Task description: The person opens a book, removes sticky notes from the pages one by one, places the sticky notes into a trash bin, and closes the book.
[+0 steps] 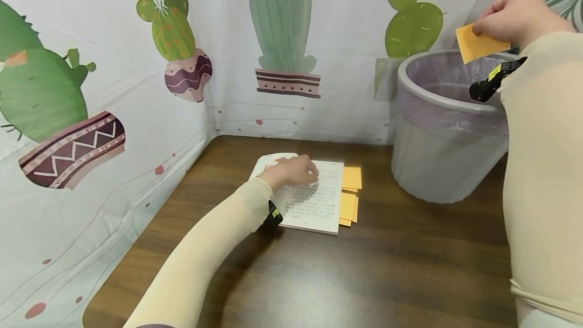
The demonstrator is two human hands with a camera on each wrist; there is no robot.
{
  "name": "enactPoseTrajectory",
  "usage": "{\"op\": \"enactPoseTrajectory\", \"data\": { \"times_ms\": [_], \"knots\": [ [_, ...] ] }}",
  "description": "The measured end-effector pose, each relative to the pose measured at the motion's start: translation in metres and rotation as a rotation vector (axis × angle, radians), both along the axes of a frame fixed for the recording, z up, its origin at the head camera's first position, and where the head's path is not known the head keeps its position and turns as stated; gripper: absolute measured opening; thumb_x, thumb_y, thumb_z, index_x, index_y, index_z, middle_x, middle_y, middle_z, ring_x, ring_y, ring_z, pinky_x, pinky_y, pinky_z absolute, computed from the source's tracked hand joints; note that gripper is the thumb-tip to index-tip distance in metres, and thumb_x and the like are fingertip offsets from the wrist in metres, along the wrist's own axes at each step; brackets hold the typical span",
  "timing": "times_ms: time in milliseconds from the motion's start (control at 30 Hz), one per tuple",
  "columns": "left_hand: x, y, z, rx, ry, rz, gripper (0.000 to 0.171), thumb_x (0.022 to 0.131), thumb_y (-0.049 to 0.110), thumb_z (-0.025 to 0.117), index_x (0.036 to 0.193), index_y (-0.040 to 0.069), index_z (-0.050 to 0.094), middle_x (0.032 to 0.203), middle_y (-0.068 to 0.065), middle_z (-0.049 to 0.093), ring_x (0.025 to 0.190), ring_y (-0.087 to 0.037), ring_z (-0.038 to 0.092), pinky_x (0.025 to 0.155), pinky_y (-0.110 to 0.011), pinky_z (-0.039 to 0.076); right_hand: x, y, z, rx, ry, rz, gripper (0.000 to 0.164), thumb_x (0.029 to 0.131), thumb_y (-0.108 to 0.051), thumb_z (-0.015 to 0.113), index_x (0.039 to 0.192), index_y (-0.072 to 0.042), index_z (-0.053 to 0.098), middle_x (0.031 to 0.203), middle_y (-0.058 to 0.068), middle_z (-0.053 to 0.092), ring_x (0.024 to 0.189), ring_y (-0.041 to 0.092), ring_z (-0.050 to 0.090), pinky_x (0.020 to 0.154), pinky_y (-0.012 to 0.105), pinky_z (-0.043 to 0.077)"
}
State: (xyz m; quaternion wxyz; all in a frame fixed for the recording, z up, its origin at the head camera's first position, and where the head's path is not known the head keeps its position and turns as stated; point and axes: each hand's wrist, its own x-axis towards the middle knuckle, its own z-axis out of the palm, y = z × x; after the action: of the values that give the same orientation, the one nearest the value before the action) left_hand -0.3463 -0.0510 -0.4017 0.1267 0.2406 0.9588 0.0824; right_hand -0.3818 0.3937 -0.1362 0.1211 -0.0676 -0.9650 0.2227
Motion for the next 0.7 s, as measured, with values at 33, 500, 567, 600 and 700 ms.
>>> {"op": "enactPoseTrajectory", "data": {
  "times_ms": [33, 500, 567, 600, 700],
  "knots": [
    [0.000, 0.000, 0.000, -0.004, 0.002, 0.002, 0.027, 0.100, 0.040, 0.056, 0.076, 0.027, 0.058, 0.089, 0.005, 0.050, 0.081, -0.016, 0.047, 0.093, -0.050, 0.031, 0.000, 0.000, -0.001, -0.006, -0.001, -0.002, 0.034, 0.097, -0.021, 0.053, 0.079, 0.006, 0.064, 0.064, -0.007, 0.055, 0.056, 0.006, 0.046, 0.046, 0.025, 0.044],
    [-0.001, 0.001, 0.000, -0.019, 0.017, 0.006, 0.021, 0.100, 0.043, 0.057, 0.105, 0.031, 0.072, 0.120, 0.009, 0.062, 0.096, -0.017, 0.057, 0.107, -0.057, 0.036, 0.001, 0.005, -0.012, -0.023, -0.010, -0.007, 0.031, 0.096, -0.027, 0.055, 0.074, -0.009, 0.067, 0.063, -0.014, 0.051, 0.057, 0.006, 0.048, 0.049, 0.030, 0.046],
    [-0.001, 0.002, 0.000, -0.016, 0.016, 0.008, 0.020, 0.100, 0.043, 0.057, 0.105, 0.031, 0.073, 0.119, 0.010, 0.061, 0.096, -0.017, 0.057, 0.107, -0.057, 0.036, 0.000, 0.006, -0.013, -0.019, -0.012, -0.006, 0.031, 0.096, -0.028, 0.055, 0.074, -0.011, 0.067, 0.063, -0.016, 0.050, 0.057, 0.007, 0.048, 0.050, 0.030, 0.046],
    [-0.001, 0.002, 0.000, -0.015, 0.014, 0.009, 0.020, 0.100, 0.042, 0.057, 0.104, 0.031, 0.073, 0.118, 0.009, 0.062, 0.095, -0.017, 0.057, 0.107, -0.057, 0.036, 0.000, 0.007, -0.013, -0.017, -0.013, -0.005, 0.031, 0.096, -0.028, 0.055, 0.073, -0.011, 0.067, 0.063, -0.015, 0.051, 0.057, 0.007, 0.049, 0.050, 0.030, 0.046],
    [-0.001, 0.002, 0.000, -0.006, 0.013, 0.009, 0.019, 0.100, 0.042, 0.058, 0.103, 0.031, 0.073, 0.117, 0.010, 0.062, 0.095, -0.017, 0.057, 0.106, -0.056, 0.036, -0.001, 0.009, -0.014, -0.020, -0.015, -0.001, 0.032, 0.096, -0.028, 0.055, 0.073, -0.009, 0.068, 0.064, -0.013, 0.052, 0.057, 0.008, 0.049, 0.049, 0.030, 0.047]
  ]
}}
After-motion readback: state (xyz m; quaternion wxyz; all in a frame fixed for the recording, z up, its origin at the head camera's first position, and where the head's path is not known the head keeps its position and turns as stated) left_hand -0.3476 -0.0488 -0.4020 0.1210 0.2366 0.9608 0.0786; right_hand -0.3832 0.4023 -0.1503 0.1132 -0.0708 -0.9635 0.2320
